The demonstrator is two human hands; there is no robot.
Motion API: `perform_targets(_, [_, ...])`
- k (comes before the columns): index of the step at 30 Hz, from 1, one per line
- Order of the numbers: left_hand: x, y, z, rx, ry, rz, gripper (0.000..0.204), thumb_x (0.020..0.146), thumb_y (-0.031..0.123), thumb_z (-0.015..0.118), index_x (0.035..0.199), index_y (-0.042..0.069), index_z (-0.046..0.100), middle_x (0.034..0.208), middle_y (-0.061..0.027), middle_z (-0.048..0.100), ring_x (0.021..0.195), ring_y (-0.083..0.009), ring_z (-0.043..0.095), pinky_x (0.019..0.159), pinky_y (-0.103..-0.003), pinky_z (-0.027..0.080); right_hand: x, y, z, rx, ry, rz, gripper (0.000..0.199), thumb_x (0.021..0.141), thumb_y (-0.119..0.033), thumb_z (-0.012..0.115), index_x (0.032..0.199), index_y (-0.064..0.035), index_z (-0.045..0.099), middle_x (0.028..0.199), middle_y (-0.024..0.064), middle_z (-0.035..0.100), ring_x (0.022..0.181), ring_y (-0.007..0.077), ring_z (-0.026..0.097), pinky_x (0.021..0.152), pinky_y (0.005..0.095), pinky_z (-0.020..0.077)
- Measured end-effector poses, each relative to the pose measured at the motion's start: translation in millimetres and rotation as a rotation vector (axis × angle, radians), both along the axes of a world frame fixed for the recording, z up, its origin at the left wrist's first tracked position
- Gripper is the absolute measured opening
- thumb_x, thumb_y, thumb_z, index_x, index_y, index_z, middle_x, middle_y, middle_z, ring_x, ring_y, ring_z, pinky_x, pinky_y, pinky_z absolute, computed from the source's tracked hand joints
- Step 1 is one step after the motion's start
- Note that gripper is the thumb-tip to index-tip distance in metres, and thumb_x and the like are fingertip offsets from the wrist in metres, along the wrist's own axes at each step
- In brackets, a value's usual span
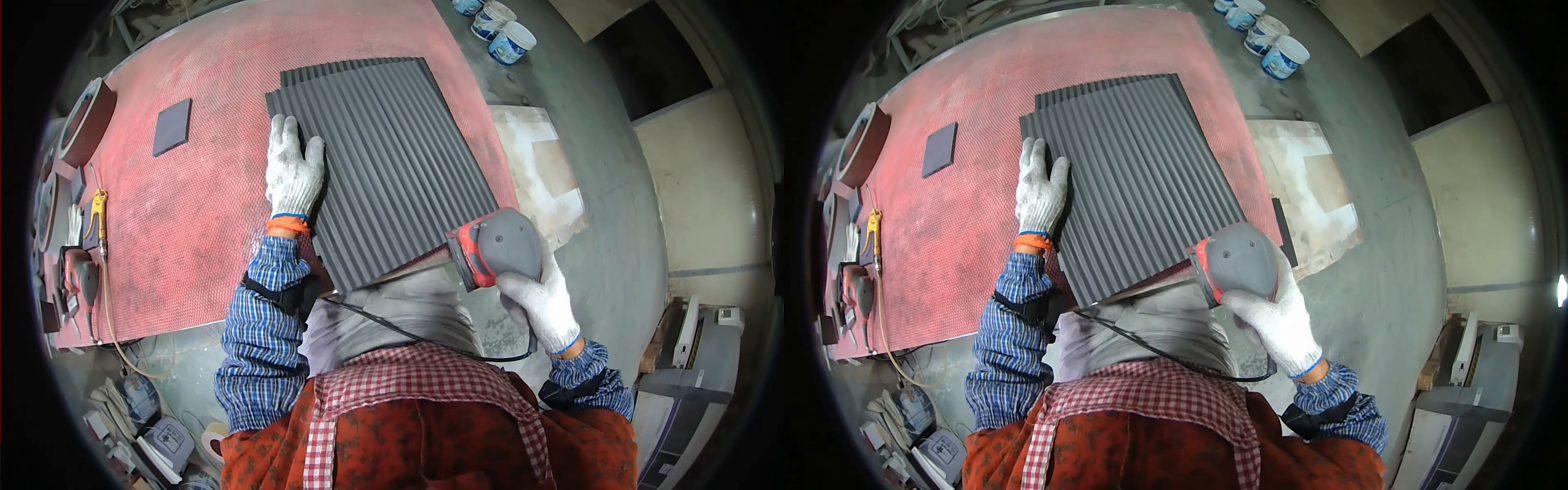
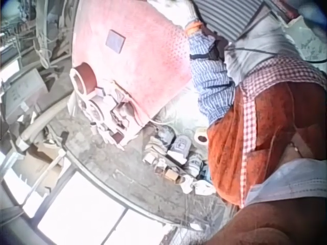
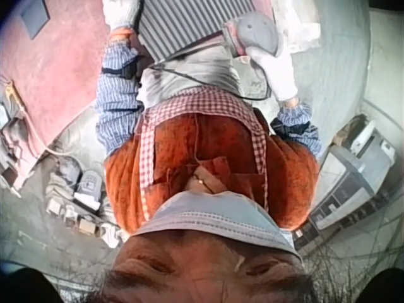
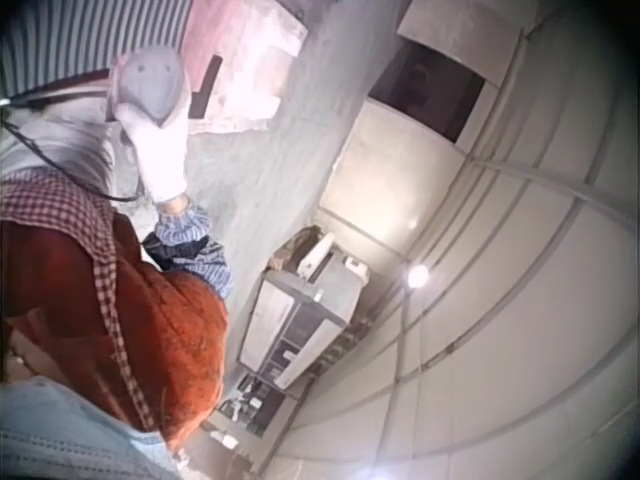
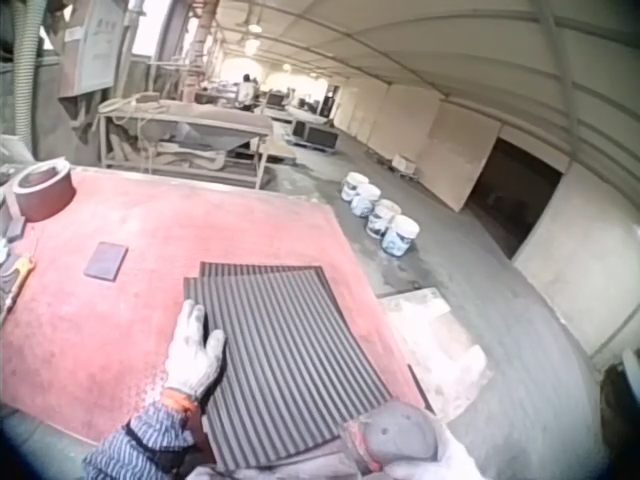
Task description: Sanding the surface and ridges of a black corrugated furniture panel using a power sander.
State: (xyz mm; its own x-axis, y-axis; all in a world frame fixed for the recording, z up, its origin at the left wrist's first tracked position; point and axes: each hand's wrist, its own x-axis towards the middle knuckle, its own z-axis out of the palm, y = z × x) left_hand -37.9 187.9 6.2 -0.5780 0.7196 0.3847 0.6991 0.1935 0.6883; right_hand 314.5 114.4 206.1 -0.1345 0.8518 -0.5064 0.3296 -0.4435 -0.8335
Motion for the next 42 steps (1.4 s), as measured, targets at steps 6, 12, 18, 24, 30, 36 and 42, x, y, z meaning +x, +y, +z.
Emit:
perform_targets(6, [1.2,-0.8,1.5,-0.02,-0.012,-0.005,0.062,0.099,0.03,0.064,0.146,-0.009,0.051,0.16,-0.0326,0.04,0.149,-0.0454,0.041,0.122,-0.048,0.037,-1.0,-3.9,-20.7,0.134,-0.032,0.057,0.088,0.086,-0.005,0.077,0.161,-0.0059,0.031,0.129,0.0128,0.064,0.081,0.0099,0.064,0.061,0.0249,0.0527])
perform_targets(12, [0.9,0.8,-0.2,0.01,0.018,0.013,0.06,0.099,0.029,0.064,0.144,-0.009,0.052,0.159,-0.0333,0.042,0.148,-0.0461,0.042,0.122,-0.049,0.038,-30.1,23.1,-1.3,0.053,-0.167,0.092,0.091,0.085,-0.014,0.082,0.16,-0.003,0.032,0.122,0.0112,0.066,0.074,0.0088,0.062,0.057,0.0246,0.0508])
perform_targets(18, [6.4,2.4,-1.7,0.04,0.014,0.017,0.058,0.099,0.025,0.064,0.143,-0.011,0.053,0.158,-0.0344,0.042,0.144,-0.0479,0.045,0.121,-0.049,0.038,-62.3,82.5,-10.1,0.086,-0.052,0.163,0.093,0.086,-0.023,0.084,0.16,-0.0049,0.032,0.091,0.005,0.067,0.054,0.0062,0.053,0.044,0.0234,0.0403])
perform_targets(24, [4.0,-4.3,0.8,0.099,0.043,0.024,0.054,0.094,0.016,0.067,0.139,-0.011,0.053,0.153,-0.0334,0.045,0.136,-0.0491,0.05,0.116,-0.05,0.043,-121.1,150.0,-15.9,0.129,-0.108,0.302,0.083,0.087,-0.035,0.08,0.152,-0.0031,0.04,0.07,0.0015,0.059,0.043,0.0077,0.048,0.035,0.0251,0.0368])
perform_targets(30, [7.5,-4.9,1.6,0.101,0.056,0.013,0.056,0.097,0.017,0.067,0.143,-0.01,0.051,0.155,-0.0347,0.044,0.138,-0.0491,0.049,0.117,-0.05,0.043,-175.3,213.9,-25.7,0.272,-0.038,0.4,0.063,0.089,-0.035,0.078,0.137,-0.0031,0.053,0.069,0.0014,0.059,0.043,0.0069,0.048,0.035,0.0242,0.037])
perform_targets(36, [11.6,-6.7,7.9,0.03,0.014,0.005,0.058,0.1,0.018,0.065,0.149,-0.009,0.048,0.157,-0.034,0.042,0.144,-0.0476,0.046,0.12,-0.047,0.04,-226.9,264.9,-37.2,0.339,-0.001,0.424,0.047,0.088,-0.037,0.08,0.116,-0.0028,0.063,0.068,0.0013,0.062,0.043,0.0067,0.049,0.036,0.0239,0.0383])
perform_targets(42, [11.1,-5.9,4.8,0.082,0.047,0.015,0.058,0.095,0.014,0.067,0.144,-0.011,0.05,0.155,-0.0343,0.044,0.14,-0.0495,0.047,0.118,-0.05,0.041,-255.8,292.3,-45.2,0.417,0.058,0.404,0.041,0.087,-0.038,0.08,0.104,-0.004,0.065,0.066,0.0009,0.062,0.044,0.0065,0.05,0.038,0.0236,0.0395])
